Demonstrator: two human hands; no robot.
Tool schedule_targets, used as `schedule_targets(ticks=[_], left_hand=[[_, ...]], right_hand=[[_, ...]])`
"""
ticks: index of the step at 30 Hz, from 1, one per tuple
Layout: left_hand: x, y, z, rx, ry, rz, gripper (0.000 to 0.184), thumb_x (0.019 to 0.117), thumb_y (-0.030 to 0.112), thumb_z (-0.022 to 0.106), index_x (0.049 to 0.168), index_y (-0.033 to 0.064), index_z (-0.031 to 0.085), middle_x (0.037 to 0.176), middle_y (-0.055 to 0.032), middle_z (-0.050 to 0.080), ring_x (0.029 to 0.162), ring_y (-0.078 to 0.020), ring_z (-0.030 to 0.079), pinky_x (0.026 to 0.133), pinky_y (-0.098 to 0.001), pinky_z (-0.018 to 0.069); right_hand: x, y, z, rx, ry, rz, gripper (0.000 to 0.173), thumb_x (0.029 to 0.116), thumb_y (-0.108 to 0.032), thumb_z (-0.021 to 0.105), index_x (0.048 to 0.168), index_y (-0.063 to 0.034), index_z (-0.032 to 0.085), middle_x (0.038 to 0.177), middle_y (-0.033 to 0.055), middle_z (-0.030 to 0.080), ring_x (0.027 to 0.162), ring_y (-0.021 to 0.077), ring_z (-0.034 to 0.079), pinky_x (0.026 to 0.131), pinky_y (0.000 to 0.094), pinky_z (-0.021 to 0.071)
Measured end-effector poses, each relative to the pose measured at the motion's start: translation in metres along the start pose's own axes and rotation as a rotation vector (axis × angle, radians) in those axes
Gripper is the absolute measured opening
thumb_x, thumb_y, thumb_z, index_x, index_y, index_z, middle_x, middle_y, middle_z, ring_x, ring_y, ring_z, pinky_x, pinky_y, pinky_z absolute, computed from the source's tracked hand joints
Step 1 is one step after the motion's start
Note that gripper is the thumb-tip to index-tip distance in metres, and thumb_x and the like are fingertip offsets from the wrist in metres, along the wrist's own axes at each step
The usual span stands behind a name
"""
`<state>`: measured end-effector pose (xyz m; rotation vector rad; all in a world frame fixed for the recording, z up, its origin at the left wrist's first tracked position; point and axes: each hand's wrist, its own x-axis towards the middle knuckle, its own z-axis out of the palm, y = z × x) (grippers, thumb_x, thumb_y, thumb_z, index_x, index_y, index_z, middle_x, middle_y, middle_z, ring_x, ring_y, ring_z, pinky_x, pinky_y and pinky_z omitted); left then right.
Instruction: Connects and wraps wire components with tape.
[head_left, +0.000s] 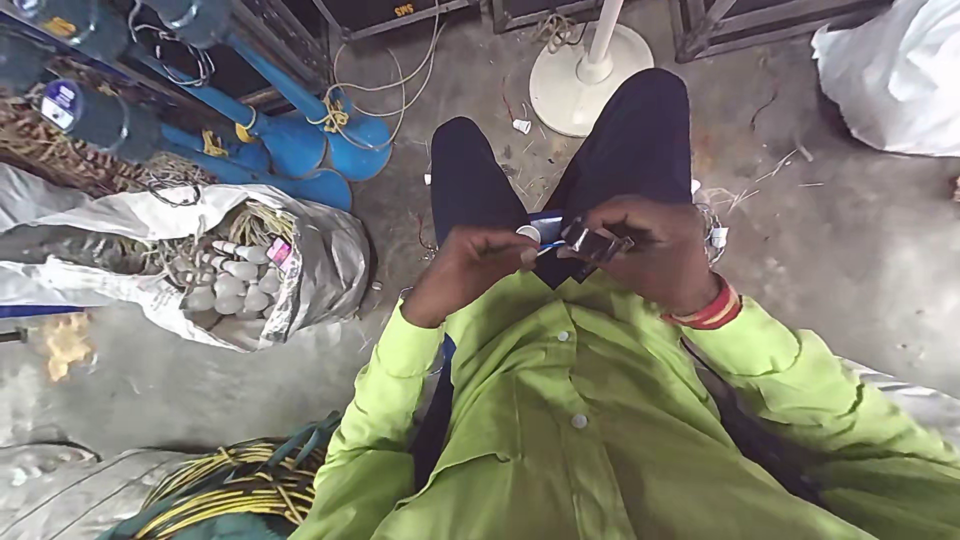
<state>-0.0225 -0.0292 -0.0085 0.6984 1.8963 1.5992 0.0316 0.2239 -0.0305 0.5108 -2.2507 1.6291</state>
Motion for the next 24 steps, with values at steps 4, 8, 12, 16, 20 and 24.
schedule_targets(ticks=[4, 8, 12, 16, 20, 24], left_hand=[[-0.004, -0.001, 0.003, -0.080, 0.017, -0.067, 0.016, 0.0955, 0.001, 0.067, 0.110, -0.0004, 0.074, 0.092, -0.0044, 0.075, 0.076, -0.0049, 0.067, 0.069, -0.0198, 0.0573], [-0.004, 0.001, 0.008, 0.126, 0.075, 0.035, 0.012, 0.0911, 0.001, 0.072, 0.102, 0.0014, 0.076, 0.094, -0.0052, 0.074, 0.085, -0.0107, 0.070, 0.077, -0.0267, 0.0600], [-0.002, 0.001, 0.016, 0.453, 0.132, 0.205, 0.007, 0.0887, 0.005, 0.074, 0.095, 0.0062, 0.078, 0.095, -0.0037, 0.073, 0.089, -0.0116, 0.067, 0.080, -0.0280, 0.0574], [0.003, -0.003, 0.027, 0.641, 0.124, 0.417, 0.007, 0.0883, 0.003, 0.072, 0.093, 0.0025, 0.078, 0.097, -0.0081, 0.074, 0.102, -0.0198, 0.068, 0.093, -0.0338, 0.0557], [0.007, -0.016, 0.033, 0.767, 0.065, 0.627, 0.013, 0.0923, 0.004, 0.068, 0.099, -0.0003, 0.078, 0.105, -0.0134, 0.075, 0.108, -0.0266, 0.068, 0.100, -0.0403, 0.0534], [0.017, -0.028, 0.034, 0.748, 0.106, 0.667, 0.015, 0.0936, 0.004, 0.064, 0.099, -0.0040, 0.076, 0.104, -0.0169, 0.074, 0.105, -0.0277, 0.070, 0.097, -0.0382, 0.0563]], right_hand=[[-0.001, 0.000, 0.004, 0.028, 0.019, 0.066, 0.018, 0.0872, -0.010, 0.080, 0.099, 0.0003, 0.071, 0.091, 0.0013, 0.074, 0.080, 0.0012, 0.069, 0.073, 0.0185, 0.0593], [0.005, -0.009, 0.003, 0.283, -0.059, 0.452, 0.021, 0.0848, -0.005, 0.079, 0.103, -0.0036, 0.069, 0.089, -0.0001, 0.074, 0.074, 0.0061, 0.070, 0.068, 0.0232, 0.0623], [0.010, -0.008, 0.003, 0.514, -0.107, 0.742, 0.010, 0.0877, 0.001, 0.072, 0.097, -0.0029, 0.069, 0.075, 0.0014, 0.071, 0.063, 0.0082, 0.065, 0.060, 0.0250, 0.0576], [0.016, 0.003, 0.010, 0.597, -0.147, 0.902, 0.002, 0.0915, 0.001, 0.068, 0.093, -0.0003, 0.070, 0.071, 0.0032, 0.067, 0.058, 0.0076, 0.059, 0.054, 0.0218, 0.0506], [0.019, 0.013, 0.019, 0.532, -0.187, 0.932, 0.001, 0.0892, 0.000, 0.071, 0.089, -0.0005, 0.070, 0.070, 0.0041, 0.068, 0.058, 0.0085, 0.061, 0.052, 0.0227, 0.0498], [0.022, 0.015, 0.019, 0.481, -0.148, 0.899, 0.005, 0.0903, -0.001, 0.073, 0.093, 0.0011, 0.069, 0.070, 0.0052, 0.069, 0.061, 0.0104, 0.066, 0.058, 0.0261, 0.0564]])
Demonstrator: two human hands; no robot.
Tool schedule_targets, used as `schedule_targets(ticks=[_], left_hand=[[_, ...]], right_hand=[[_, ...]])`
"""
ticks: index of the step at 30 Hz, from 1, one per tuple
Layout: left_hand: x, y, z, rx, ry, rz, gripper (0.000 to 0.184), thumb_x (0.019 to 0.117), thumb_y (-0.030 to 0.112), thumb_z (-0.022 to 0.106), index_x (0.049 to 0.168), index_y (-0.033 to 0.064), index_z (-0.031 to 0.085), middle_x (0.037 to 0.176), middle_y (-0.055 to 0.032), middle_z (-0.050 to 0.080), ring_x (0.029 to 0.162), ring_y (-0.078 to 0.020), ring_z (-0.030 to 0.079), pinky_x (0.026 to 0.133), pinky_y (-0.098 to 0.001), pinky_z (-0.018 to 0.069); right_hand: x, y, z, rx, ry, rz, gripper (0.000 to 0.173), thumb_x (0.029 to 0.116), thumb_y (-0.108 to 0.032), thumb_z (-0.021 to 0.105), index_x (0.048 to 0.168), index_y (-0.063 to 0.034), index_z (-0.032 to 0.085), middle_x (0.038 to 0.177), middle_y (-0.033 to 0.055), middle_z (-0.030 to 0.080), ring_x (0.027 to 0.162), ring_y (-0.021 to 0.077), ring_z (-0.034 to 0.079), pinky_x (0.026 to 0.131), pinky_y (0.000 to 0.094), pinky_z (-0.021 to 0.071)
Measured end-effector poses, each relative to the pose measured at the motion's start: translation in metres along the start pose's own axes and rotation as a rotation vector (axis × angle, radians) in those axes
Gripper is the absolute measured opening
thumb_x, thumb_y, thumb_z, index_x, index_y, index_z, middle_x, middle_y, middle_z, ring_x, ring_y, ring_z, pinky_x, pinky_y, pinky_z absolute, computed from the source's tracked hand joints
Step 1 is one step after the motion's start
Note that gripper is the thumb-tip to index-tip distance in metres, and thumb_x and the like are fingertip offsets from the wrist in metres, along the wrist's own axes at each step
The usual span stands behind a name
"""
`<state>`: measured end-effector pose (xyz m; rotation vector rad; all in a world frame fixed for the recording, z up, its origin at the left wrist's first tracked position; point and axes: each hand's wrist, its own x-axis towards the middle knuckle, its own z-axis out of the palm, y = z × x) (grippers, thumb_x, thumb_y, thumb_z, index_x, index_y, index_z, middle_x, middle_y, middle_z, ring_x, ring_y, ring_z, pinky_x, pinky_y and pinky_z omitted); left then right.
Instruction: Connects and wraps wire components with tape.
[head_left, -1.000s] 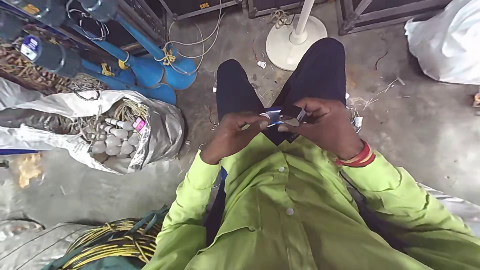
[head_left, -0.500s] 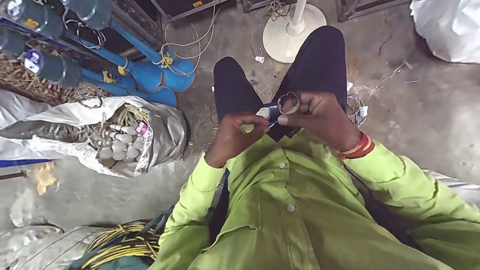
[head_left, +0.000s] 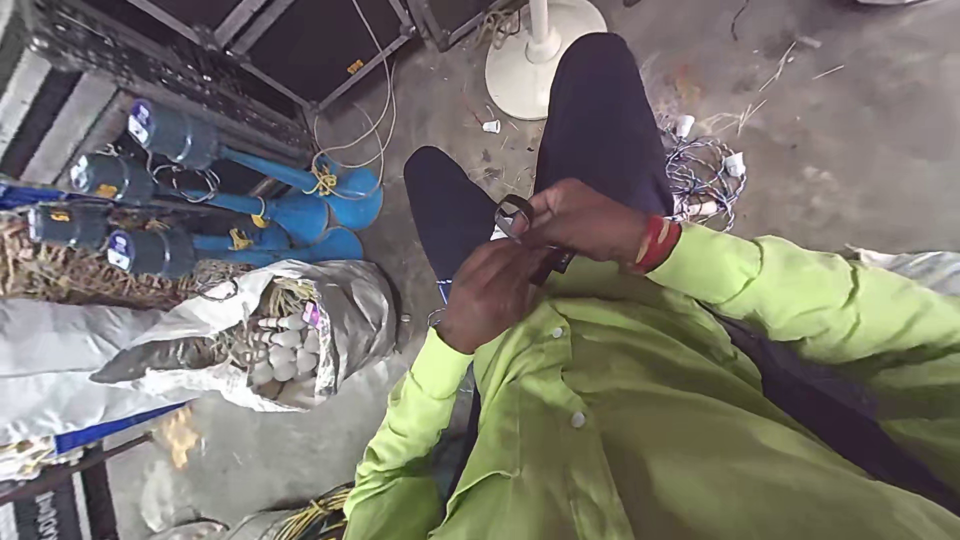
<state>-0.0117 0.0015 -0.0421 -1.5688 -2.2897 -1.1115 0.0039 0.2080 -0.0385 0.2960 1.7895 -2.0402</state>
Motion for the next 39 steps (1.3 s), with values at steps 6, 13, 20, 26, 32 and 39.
schedule_targets(ticks=[6, 13, 20, 26, 32, 39], left_hand=[[0.009, 0.003, 0.000, -0.234, 0.237, -0.382, 0.014, 0.0992, 0.008, 0.066, 0.107, -0.0016, 0.072, 0.096, -0.0065, 0.072, 0.081, -0.0080, 0.068, 0.073, -0.0247, 0.0599], [0.022, 0.009, -0.002, -0.619, 0.384, -0.673, 0.014, 0.1012, 0.014, 0.064, 0.107, 0.0070, 0.074, 0.085, 0.0010, 0.072, 0.070, -0.0072, 0.067, 0.065, -0.0241, 0.0588], [0.027, 0.011, -0.004, -0.867, 0.385, -0.891, 0.015, 0.1004, 0.020, 0.065, 0.103, 0.0107, 0.076, 0.078, 0.0028, 0.068, 0.064, -0.0058, 0.061, 0.060, -0.0220, 0.0544], [0.024, 0.014, 0.004, -0.767, 0.366, -0.746, 0.016, 0.1023, 0.020, 0.064, 0.108, 0.0110, 0.075, 0.082, 0.0042, 0.069, 0.065, -0.0032, 0.060, 0.059, -0.0194, 0.0521], [0.021, 0.011, 0.010, -0.641, 0.407, -0.568, 0.018, 0.1040, 0.016, 0.060, 0.113, 0.0081, 0.074, 0.090, 0.0040, 0.072, 0.071, -0.0027, 0.064, 0.065, -0.0199, 0.0554], [0.020, 0.008, 0.018, -0.532, 0.536, -0.458, 0.013, 0.1004, 0.008, 0.064, 0.104, 0.0032, 0.075, 0.087, 0.0036, 0.073, 0.070, -0.0025, 0.066, 0.064, -0.0214, 0.0573]], right_hand=[[-0.023, 0.008, -0.015, -0.157, 0.183, -0.462, 0.024, 0.0867, -0.014, 0.081, 0.104, -0.0045, 0.068, 0.087, 0.0000, 0.074, 0.075, 0.0047, 0.070, 0.068, 0.0229, 0.0614], [-0.019, 0.034, -0.003, -0.681, 0.323, -1.118, 0.016, 0.0972, -0.012, 0.062, 0.104, -0.0027, 0.072, 0.107, 0.0146, 0.074, 0.104, 0.0246, 0.070, 0.093, 0.0371, 0.0570], [-0.011, 0.025, -0.011, -0.763, 0.264, -1.375, 0.015, 0.0983, -0.003, 0.060, 0.105, -0.0020, 0.073, 0.098, 0.0147, 0.075, 0.098, 0.0268, 0.072, 0.092, 0.0393, 0.0577], [-0.025, 0.014, -0.001, -0.635, 0.224, -1.200, 0.020, 0.0907, 0.002, 0.055, 0.100, 0.0021, 0.073, 0.092, 0.0132, 0.075, 0.090, 0.0230, 0.072, 0.083, 0.0375, 0.0600], [-0.025, 0.019, 0.019, -0.206, 0.289, -0.821, 0.017, 0.0908, -0.003, 0.071, 0.105, 0.0057, 0.067, 0.087, 0.0070, 0.072, 0.073, 0.0076, 0.070, 0.067, 0.0248, 0.0610], [-0.026, -0.002, 0.030, 0.670, 0.114, 0.034, 0.009, 0.1002, 0.000, 0.059, 0.092, -0.0023, 0.063, 0.076, 0.0050, 0.070, 0.067, 0.0132, 0.071, 0.067, 0.0302, 0.0633]])
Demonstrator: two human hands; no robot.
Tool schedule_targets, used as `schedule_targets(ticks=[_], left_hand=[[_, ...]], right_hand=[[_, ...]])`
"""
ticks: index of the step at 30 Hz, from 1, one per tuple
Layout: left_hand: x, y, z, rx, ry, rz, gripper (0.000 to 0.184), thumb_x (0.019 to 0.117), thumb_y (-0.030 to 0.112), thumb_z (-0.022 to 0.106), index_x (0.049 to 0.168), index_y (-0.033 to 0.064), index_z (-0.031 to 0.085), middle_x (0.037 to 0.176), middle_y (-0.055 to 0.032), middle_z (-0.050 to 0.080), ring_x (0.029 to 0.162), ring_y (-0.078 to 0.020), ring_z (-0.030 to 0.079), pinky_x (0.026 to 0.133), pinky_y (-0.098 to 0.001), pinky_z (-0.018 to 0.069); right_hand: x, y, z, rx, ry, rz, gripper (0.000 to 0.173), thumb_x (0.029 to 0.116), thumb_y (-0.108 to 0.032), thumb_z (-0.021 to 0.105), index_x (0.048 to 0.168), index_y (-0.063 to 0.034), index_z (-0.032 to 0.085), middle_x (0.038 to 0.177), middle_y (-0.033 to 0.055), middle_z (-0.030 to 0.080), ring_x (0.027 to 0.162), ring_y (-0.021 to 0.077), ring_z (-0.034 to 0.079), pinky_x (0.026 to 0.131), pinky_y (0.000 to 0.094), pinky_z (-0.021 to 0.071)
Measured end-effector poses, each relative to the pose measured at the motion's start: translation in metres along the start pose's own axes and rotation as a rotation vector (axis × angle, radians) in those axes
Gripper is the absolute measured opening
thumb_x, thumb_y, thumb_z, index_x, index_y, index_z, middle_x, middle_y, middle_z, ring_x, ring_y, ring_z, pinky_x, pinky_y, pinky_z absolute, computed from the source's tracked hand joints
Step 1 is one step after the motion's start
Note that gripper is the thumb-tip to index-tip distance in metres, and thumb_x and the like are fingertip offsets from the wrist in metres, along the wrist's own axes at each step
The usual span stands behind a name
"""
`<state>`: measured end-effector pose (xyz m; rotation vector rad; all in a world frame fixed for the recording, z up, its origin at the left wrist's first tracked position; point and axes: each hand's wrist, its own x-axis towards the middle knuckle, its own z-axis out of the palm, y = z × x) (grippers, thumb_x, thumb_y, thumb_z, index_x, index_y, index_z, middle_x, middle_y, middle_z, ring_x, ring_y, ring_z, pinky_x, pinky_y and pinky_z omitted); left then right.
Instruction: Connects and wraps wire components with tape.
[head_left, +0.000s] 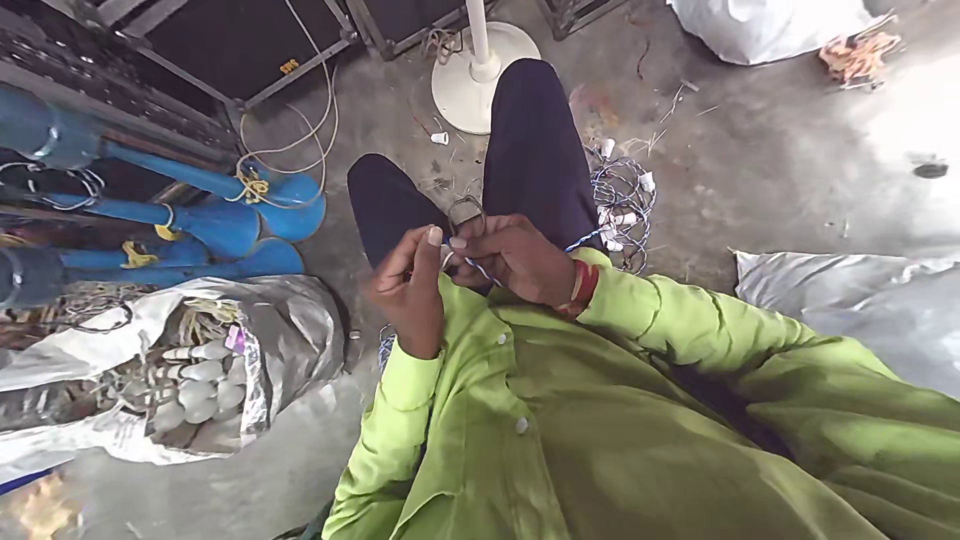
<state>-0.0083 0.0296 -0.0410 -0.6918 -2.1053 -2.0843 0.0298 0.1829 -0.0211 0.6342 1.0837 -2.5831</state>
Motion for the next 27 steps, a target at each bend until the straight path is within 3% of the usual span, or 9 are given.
schedule_targets(ticks=[2, 5, 8, 12, 15, 17, 20, 24, 27], left_hand=[[-0.004, 0.003, -0.003, 0.044, -0.008, -0.023, 0.014, 0.1018, 0.011, 0.063, 0.108, 0.0050, 0.075, 0.087, 0.0040, 0.072, 0.069, -0.0023, 0.064, 0.063, -0.0198, 0.0556], [-0.006, 0.009, -0.008, 0.051, -0.028, -0.076, 0.016, 0.1024, 0.017, 0.064, 0.110, 0.0090, 0.075, 0.081, 0.0066, 0.068, 0.060, 0.0011, 0.056, 0.054, -0.0150, 0.0483], [-0.009, 0.011, -0.010, -0.014, -0.063, -0.157, 0.016, 0.1025, 0.017, 0.064, 0.111, 0.0100, 0.075, 0.082, 0.0049, 0.069, 0.061, -0.0001, 0.057, 0.055, -0.0157, 0.0500], [-0.004, 0.012, -0.010, -0.065, -0.096, -0.268, 0.016, 0.1026, 0.019, 0.064, 0.108, 0.0113, 0.076, 0.073, 0.0059, 0.063, 0.053, 0.0005, 0.047, 0.048, -0.0145, 0.0414], [0.001, 0.016, -0.018, -0.205, -0.219, -0.377, 0.030, 0.0997, 0.011, 0.066, 0.130, 0.0077, 0.068, 0.105, 0.0011, 0.073, 0.085, -0.0045, 0.068, 0.077, -0.0222, 0.0591], [-0.003, 0.019, -0.021, -0.254, -0.302, -0.398, 0.047, 0.0964, 0.003, 0.066, 0.143, 0.0085, 0.058, 0.119, -0.0030, 0.069, 0.098, -0.0094, 0.068, 0.086, -0.0265, 0.0588], [-0.006, 0.017, -0.017, -0.208, -0.288, -0.423, 0.039, 0.0964, 0.004, 0.067, 0.135, 0.0088, 0.064, 0.112, -0.0023, 0.071, 0.090, -0.0076, 0.068, 0.079, -0.0247, 0.0592], [0.001, 0.018, -0.013, -0.136, -0.317, -0.526, 0.011, 0.0956, 0.006, 0.068, 0.105, 0.0074, 0.073, 0.092, 0.0008, 0.072, 0.076, -0.0034, 0.064, 0.068, -0.0205, 0.0555], [0.009, 0.011, -0.013, -0.134, -0.329, -0.533, 0.005, 0.0907, 0.002, 0.071, 0.095, 0.0037, 0.073, 0.084, -0.0006, 0.072, 0.073, -0.0055, 0.065, 0.068, -0.0239, 0.0569]], right_hand=[[-0.002, 0.005, -0.004, -0.123, -0.052, -0.171, 0.005, 0.0980, 0.001, 0.063, 0.103, -0.0012, 0.061, 0.083, 0.0051, 0.071, 0.072, 0.0111, 0.070, 0.070, 0.0277, 0.0615], [0.001, 0.003, -0.007, -0.346, -0.092, -0.426, 0.030, 0.0869, 0.004, 0.075, 0.111, -0.0005, 0.058, 0.099, 0.0060, 0.074, 0.084, 0.0119, 0.073, 0.078, 0.0289, 0.0634], [0.002, -0.001, -0.008, -0.472, -0.098, -0.476, 0.033, 0.0793, 0.006, 0.081, 0.106, -0.0009, 0.063, 0.093, 0.0036, 0.074, 0.082, 0.0098, 0.073, 0.076, 0.0272, 0.0641], [0.001, -0.004, -0.011, -0.545, -0.100, -0.600, 0.019, 0.0863, 0.003, 0.076, 0.102, -0.0003, 0.065, 0.086, 0.0023, 0.074, 0.074, 0.0094, 0.073, 0.071, 0.0275, 0.0646], [0.003, -0.013, -0.015, -0.499, -0.098, -0.637, 0.014, 0.0894, 0.005, 0.071, 0.100, -0.0013, 0.063, 0.081, 0.0006, 0.073, 0.070, 0.0085, 0.072, 0.070, 0.0280, 0.0637], [0.005, -0.019, -0.020, -0.452, -0.103, -0.621, 0.014, 0.0900, 0.005, 0.070, 0.100, -0.0027, 0.063, 0.080, 0.0000, 0.073, 0.070, 0.0090, 0.071, 0.069, 0.0278, 0.0629], [0.003, -0.020, -0.023, -0.421, -0.090, -0.593, 0.016, 0.0894, 0.006, 0.070, 0.100, -0.0036, 0.063, 0.080, 0.0000, 0.073, 0.071, 0.0098, 0.071, 0.071, 0.0285, 0.0631], [0.001, -0.018, -0.026, -0.519, -0.091, -0.669, 0.018, 0.0881, 0.005, 0.072, 0.100, -0.0046, 0.063, 0.083, -0.0019, 0.073, 0.073, 0.0068, 0.071, 0.072, 0.0260, 0.0625], [-0.002, -0.014, -0.025, -0.581, -0.068, -0.756, 0.022, 0.0850, 0.006, 0.074, 0.101, -0.0041, 0.064, 0.090, -0.0033, 0.072, 0.079, 0.0049, 0.071, 0.074, 0.0239, 0.0632]])
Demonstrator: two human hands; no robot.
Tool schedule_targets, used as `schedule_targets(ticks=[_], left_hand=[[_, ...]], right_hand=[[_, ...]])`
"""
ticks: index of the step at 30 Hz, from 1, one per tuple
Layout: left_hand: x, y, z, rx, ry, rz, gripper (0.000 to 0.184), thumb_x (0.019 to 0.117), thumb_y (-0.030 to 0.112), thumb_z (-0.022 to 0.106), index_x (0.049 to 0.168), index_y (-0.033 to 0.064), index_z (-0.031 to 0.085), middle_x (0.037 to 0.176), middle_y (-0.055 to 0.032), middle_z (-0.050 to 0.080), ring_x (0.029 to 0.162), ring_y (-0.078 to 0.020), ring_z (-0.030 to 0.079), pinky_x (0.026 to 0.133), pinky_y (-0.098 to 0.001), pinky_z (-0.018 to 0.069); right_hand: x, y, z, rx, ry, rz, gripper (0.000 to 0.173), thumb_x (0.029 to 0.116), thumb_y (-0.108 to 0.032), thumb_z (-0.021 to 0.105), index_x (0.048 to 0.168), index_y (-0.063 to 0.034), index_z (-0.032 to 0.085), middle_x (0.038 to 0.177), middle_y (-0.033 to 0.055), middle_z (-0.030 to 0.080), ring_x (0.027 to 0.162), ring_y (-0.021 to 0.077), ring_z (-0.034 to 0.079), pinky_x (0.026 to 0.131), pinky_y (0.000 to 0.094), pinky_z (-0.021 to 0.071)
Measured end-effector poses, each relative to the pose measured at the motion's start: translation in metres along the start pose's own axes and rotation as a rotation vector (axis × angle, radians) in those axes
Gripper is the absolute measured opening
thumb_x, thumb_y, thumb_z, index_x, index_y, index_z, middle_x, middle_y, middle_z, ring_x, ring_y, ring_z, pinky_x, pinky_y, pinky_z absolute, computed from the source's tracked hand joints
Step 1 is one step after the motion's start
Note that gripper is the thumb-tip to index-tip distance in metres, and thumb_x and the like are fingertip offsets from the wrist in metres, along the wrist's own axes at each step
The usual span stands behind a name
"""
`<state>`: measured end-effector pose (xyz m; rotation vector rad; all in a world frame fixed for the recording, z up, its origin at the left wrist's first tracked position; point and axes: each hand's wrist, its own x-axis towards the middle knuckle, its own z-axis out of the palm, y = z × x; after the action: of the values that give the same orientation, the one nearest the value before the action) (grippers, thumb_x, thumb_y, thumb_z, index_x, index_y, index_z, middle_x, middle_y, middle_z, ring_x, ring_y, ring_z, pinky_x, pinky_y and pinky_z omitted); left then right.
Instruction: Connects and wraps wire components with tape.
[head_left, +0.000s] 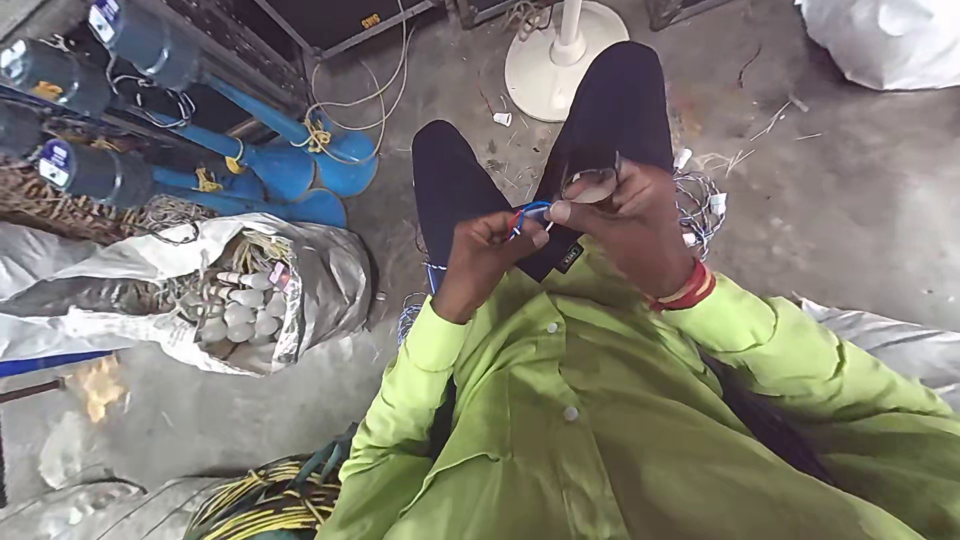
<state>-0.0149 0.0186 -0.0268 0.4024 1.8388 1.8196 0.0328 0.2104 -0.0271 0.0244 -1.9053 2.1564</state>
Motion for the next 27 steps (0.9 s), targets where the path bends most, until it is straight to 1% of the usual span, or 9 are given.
schedule_targets(ticks=[3, 7, 10, 12, 14, 17, 20, 25, 27], left_hand=[[0.007, -0.007, 0.001, 0.141, 0.031, 0.061, 0.004, 0.0868, 0.003, 0.076, 0.090, 0.0024, 0.075, 0.078, 0.0001, 0.073, 0.067, -0.0036, 0.065, 0.064, -0.0234, 0.0571], [0.000, -0.010, 0.002, 0.495, 0.006, 0.101, 0.009, 0.0905, 0.014, 0.077, 0.091, 0.0058, 0.078, 0.075, -0.0030, 0.071, 0.060, -0.0077, 0.063, 0.057, -0.0284, 0.0543], [0.001, -0.005, 0.010, 0.723, -0.001, 0.111, 0.014, 0.0918, 0.015, 0.073, 0.084, 0.0048, 0.077, 0.073, -0.0057, 0.070, 0.063, -0.0133, 0.064, 0.061, -0.0373, 0.0552], [-0.001, -0.006, 0.012, 0.809, -0.004, 0.144, 0.021, 0.0931, 0.016, 0.071, 0.076, 0.0047, 0.071, 0.067, -0.0067, 0.064, 0.060, -0.0184, 0.061, 0.056, -0.0420, 0.0514], [0.000, -0.009, 0.008, 0.735, -0.025, 0.175, 0.016, 0.0932, 0.017, 0.072, 0.081, 0.0057, 0.073, 0.071, -0.0047, 0.066, 0.062, -0.0152, 0.062, 0.058, -0.0384, 0.0529], [0.003, -0.010, -0.003, 0.321, -0.074, 0.184, 0.011, 0.0931, 0.011, 0.074, 0.100, 0.0026, 0.076, 0.085, -0.0023, 0.073, 0.070, -0.0062, 0.064, 0.064, -0.0255, 0.0559], [0.006, -0.006, -0.003, 0.027, -0.056, 0.218, 0.013, 0.0964, 0.009, 0.067, 0.101, -0.0015, 0.074, 0.092, -0.0038, 0.074, 0.082, -0.0069, 0.068, 0.074, -0.0255, 0.0585], [0.006, -0.008, 0.002, 0.433, 0.089, 0.379, 0.015, 0.0944, 0.008, 0.068, 0.103, 0.0002, 0.077, 0.098, -0.0089, 0.074, 0.083, -0.0068, 0.068, 0.074, -0.0223, 0.0566], [0.002, -0.005, 0.004, 0.548, 0.123, 0.399, 0.018, 0.0939, 0.006, 0.067, 0.107, 0.0004, 0.077, 0.099, -0.0115, 0.075, 0.084, -0.0117, 0.070, 0.077, -0.0268, 0.0584]], right_hand=[[-0.004, 0.004, 0.001, 0.017, 0.047, -0.041, 0.025, 0.0831, 0.006, 0.075, 0.102, -0.0066, 0.065, 0.091, -0.0052, 0.074, 0.082, 0.0056, 0.072, 0.076, 0.0256, 0.0640], [-0.010, 0.008, -0.003, 0.087, 0.056, -0.008, 0.027, 0.0811, 0.007, 0.077, 0.102, -0.0069, 0.067, 0.093, -0.0029, 0.075, 0.085, 0.0102, 0.074, 0.078, 0.0303, 0.0652], [-0.012, 0.010, -0.002, 0.239, 0.080, 0.165, 0.024, 0.0832, 0.009, 0.074, 0.097, -0.0093, 0.067, 0.086, -0.0012, 0.075, 0.077, 0.0102, 0.073, 0.073, 0.0293, 0.0640], [-0.008, 0.007, -0.001, 0.301, 0.114, 0.375, 0.020, 0.0876, 0.009, 0.069, 0.096, -0.0095, 0.066, 0.080, 0.0002, 0.076, 0.069, 0.0081, 0.071, 0.069, 0.0255, 0.0620], [0.002, 0.000, -0.007, 0.313, 0.095, 0.503, 0.018, 0.0910, 0.008, 0.065, 0.098, -0.0083, 0.066, 0.081, 0.0015, 0.075, 0.069, 0.0079, 0.070, 0.069, 0.0232, 0.0605], [0.019, -0.014, -0.021, 0.230, -0.045, 0.408, 0.018, 0.0895, 0.009, 0.068, 0.101, -0.0049, 0.065, 0.082, 0.0042, 0.076, 0.075, 0.0123, 0.075, 0.075, 0.0279, 0.0640], [0.015, -0.027, -0.025, 0.104, -0.115, 0.333, 0.020, 0.0887, 0.006, 0.071, 0.103, -0.0086, 0.067, 0.082, 0.0000, 0.076, 0.074, 0.0086, 0.074, 0.074, 0.0253, 0.0631], [0.008, -0.022, -0.030, 0.258, -0.170, 0.390, 0.018, 0.0952, 0.002, 0.064, 0.107, -0.0119, 0.069, 0.090, 0.0020, 0.075, 0.077, 0.0081, 0.072, 0.074, 0.0233, 0.0619], [0.007, -0.023, -0.032, 0.354, -0.193, 0.454, 0.016, 0.0982, -0.002, 0.062, 0.107, -0.0123, 0.071, 0.091, 0.0036, 0.074, 0.078, 0.0088, 0.072, 0.074, 0.0234, 0.0615]])
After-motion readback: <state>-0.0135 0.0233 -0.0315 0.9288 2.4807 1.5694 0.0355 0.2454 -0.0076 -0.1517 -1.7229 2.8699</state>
